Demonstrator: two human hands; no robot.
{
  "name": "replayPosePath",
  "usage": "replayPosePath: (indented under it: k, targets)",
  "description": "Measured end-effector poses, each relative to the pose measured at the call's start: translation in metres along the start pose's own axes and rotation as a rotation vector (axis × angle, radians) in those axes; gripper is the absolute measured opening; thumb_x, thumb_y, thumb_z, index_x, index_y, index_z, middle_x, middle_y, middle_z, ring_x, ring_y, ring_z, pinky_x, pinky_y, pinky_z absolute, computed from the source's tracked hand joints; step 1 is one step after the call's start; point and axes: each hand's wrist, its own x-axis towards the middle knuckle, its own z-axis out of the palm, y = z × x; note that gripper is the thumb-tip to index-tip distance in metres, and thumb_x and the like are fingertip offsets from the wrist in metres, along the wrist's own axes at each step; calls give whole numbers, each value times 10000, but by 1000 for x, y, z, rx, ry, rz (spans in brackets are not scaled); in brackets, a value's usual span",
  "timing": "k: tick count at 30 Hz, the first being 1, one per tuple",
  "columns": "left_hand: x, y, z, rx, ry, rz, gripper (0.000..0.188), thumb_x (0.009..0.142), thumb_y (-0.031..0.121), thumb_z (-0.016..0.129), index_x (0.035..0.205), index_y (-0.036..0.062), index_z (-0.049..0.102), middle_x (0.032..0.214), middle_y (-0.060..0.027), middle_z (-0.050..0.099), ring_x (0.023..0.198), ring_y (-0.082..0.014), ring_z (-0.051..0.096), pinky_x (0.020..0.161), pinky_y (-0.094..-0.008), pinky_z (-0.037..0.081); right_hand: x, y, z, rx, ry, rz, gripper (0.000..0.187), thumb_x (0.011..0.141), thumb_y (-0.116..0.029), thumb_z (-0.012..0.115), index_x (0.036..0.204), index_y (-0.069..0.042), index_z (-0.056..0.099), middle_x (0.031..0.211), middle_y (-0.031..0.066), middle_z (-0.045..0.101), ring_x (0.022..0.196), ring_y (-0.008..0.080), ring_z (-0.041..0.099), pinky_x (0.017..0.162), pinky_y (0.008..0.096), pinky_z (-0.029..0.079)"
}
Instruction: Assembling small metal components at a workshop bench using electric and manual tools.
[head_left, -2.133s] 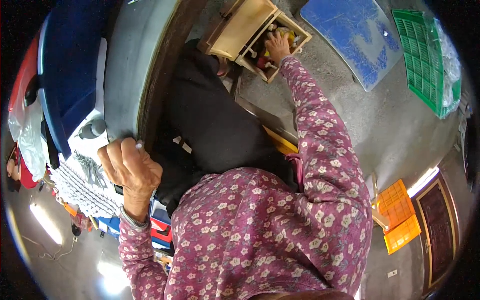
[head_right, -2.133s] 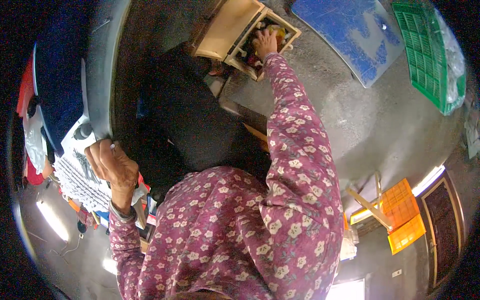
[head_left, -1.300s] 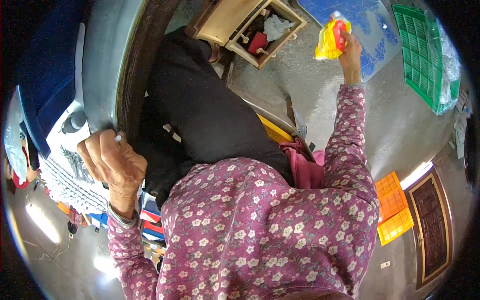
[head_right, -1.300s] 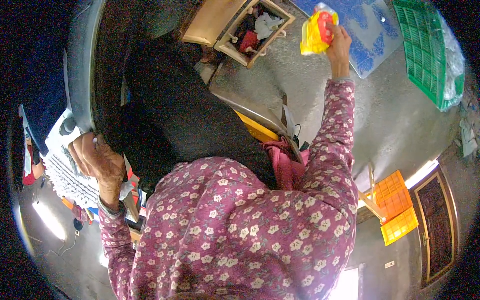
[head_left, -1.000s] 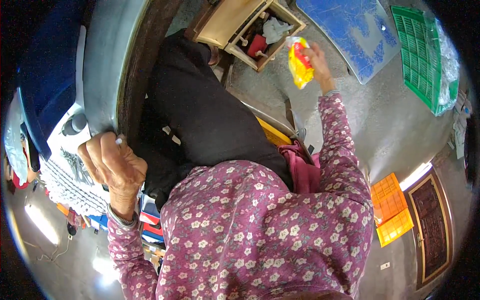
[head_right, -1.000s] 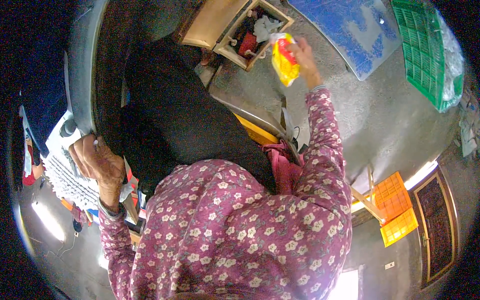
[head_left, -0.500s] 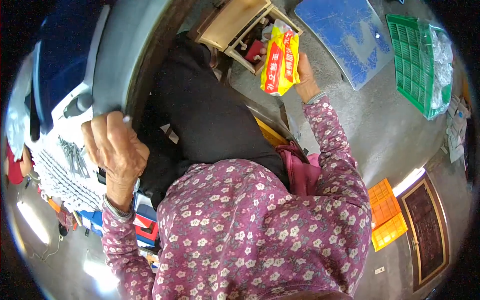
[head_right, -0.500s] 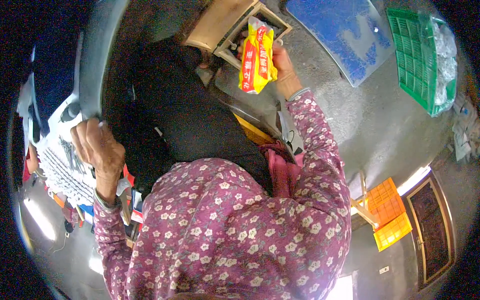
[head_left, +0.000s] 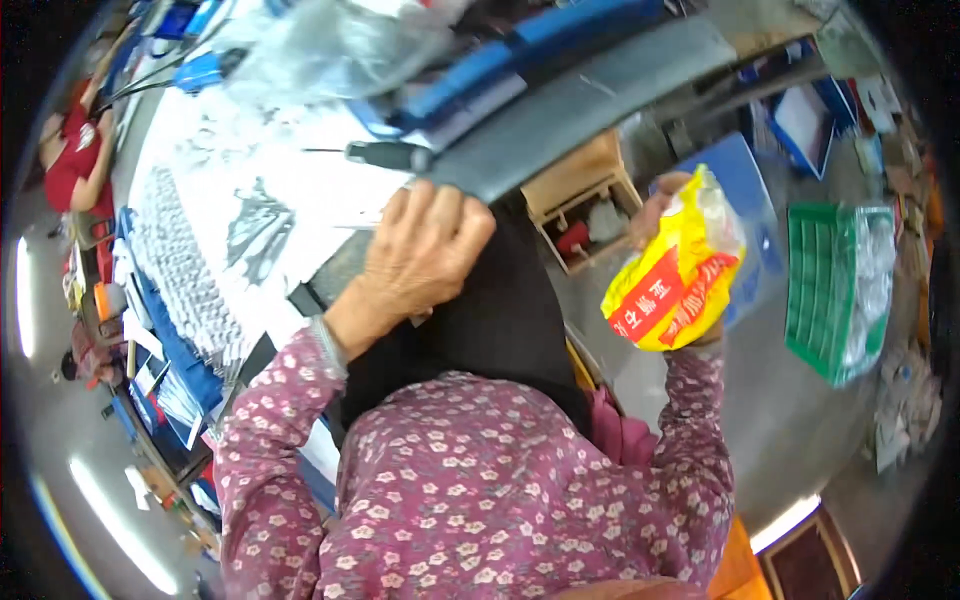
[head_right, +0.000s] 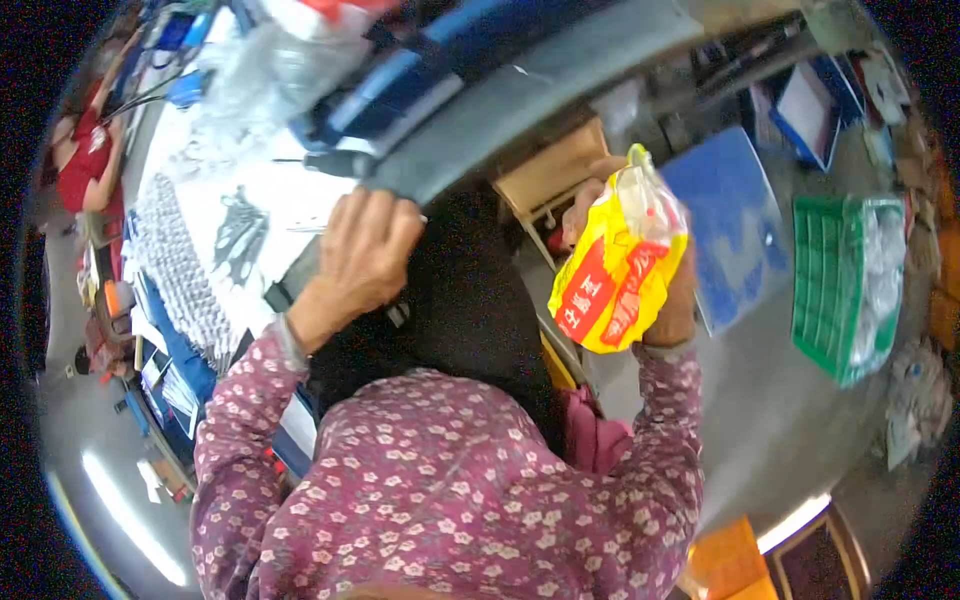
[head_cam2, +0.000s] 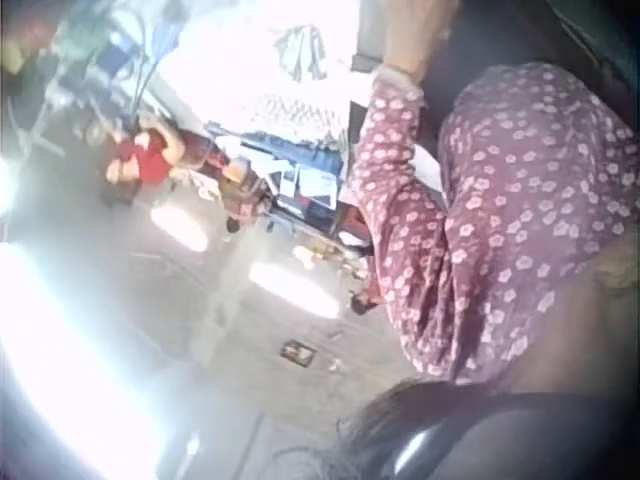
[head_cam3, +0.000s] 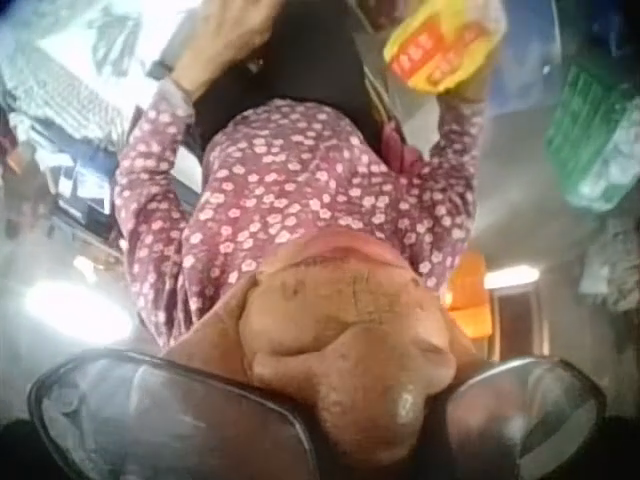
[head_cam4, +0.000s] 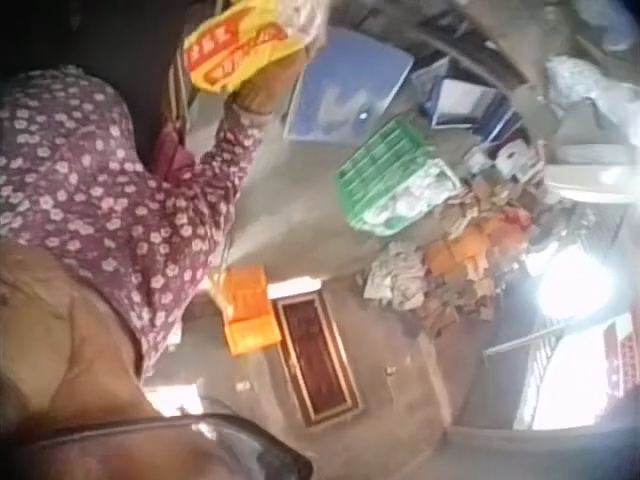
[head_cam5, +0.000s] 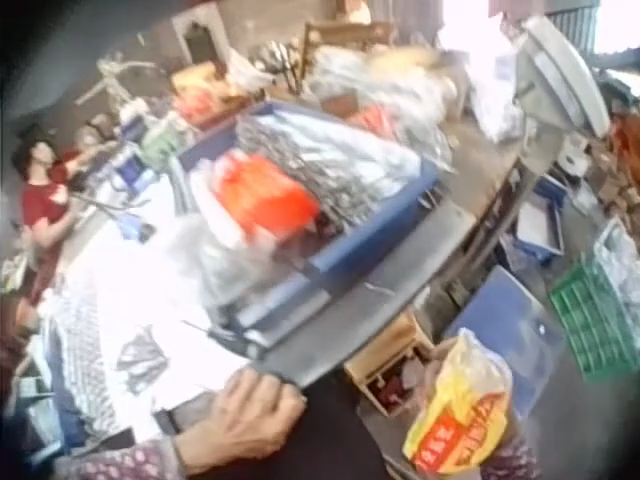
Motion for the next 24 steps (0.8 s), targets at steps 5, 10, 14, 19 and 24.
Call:
replayPosePath:
  k: [5,10,14,19,24]
  targets:
    - [1,4,-11,26,-18,-9,208,664,169,519,836,56,489,717,-62,441,684,-201,448,591,-311,354,57,-66,66,-534,-28,-406,568,825,-355,490,1170,88,403,852,149,551,738,247,550,659,285,455]
    - [0,0,-13,0,-37,-4,216,669,185,526,844,65,485,728,-60,451,703,-198,451,627,-307,351,113,-102,169,-1104,-88,-1076,225,832,-131,551,970,47,565,820,95,626,684,150,580,609,233,448]
    - [-5,-2,-11,-28,-14,-22,210,663,130,521,845,30,489,738,-87,430,698,-223,442,637,-318,364,206,-106,204,-1094,-401,-1312,119,840,-90,518,858,25,545,737,59,571,640,118,526,553,249,421]
    - [1,2,-15,-32,-9,10,224,651,128,531,849,31,490,740,-80,427,698,-216,438,634,-313,363,334,-70,223,-1982,-327,-1534,161,842,-90,480,681,-80,486,592,5,506,556,58,508,448,242,389]
    - [-13,1,-10,15,-49,-38,216,664,173,535,848,75,478,741,-53,442,713,-183,430,631,-309,339,344,-3,241,-1343,-681,-803,127,822,-135,499,780,-46,580,674,66,584,606,144,575,516,279,435]
